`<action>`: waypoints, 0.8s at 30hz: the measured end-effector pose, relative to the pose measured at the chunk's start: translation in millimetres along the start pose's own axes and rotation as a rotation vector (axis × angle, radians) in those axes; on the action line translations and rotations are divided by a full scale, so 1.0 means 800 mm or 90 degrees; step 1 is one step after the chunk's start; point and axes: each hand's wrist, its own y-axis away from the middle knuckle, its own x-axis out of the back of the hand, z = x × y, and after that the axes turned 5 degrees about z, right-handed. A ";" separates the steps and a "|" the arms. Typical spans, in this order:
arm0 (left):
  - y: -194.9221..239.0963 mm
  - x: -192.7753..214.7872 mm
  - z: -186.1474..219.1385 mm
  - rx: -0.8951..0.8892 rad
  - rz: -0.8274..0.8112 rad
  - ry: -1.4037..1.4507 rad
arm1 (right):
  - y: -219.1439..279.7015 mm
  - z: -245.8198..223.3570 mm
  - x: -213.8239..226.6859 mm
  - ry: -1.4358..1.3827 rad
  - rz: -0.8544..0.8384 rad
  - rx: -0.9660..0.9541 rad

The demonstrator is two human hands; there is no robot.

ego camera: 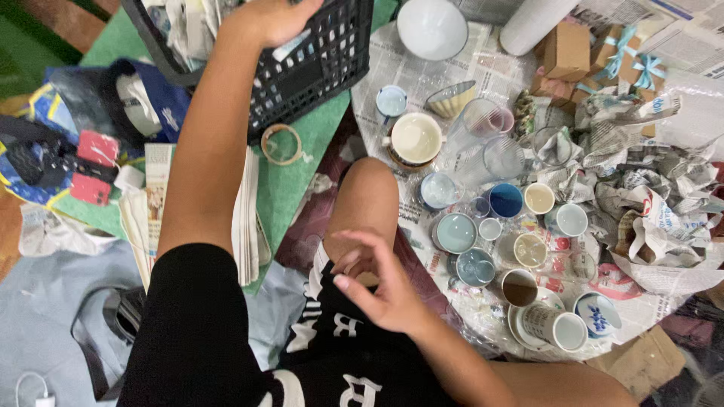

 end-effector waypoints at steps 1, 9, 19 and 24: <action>-0.002 0.010 0.009 0.071 -0.037 -0.046 | 0.002 -0.003 -0.003 0.002 -0.008 0.005; 0.069 0.096 0.152 -0.140 0.223 -0.127 | 0.027 -0.015 0.022 0.032 0.044 -0.017; 0.175 0.115 0.411 -0.565 0.107 0.233 | 0.061 -0.013 0.083 -0.091 0.176 0.018; 0.206 0.050 0.509 -0.666 -0.065 0.397 | 0.102 -0.003 0.140 -0.084 0.269 -0.002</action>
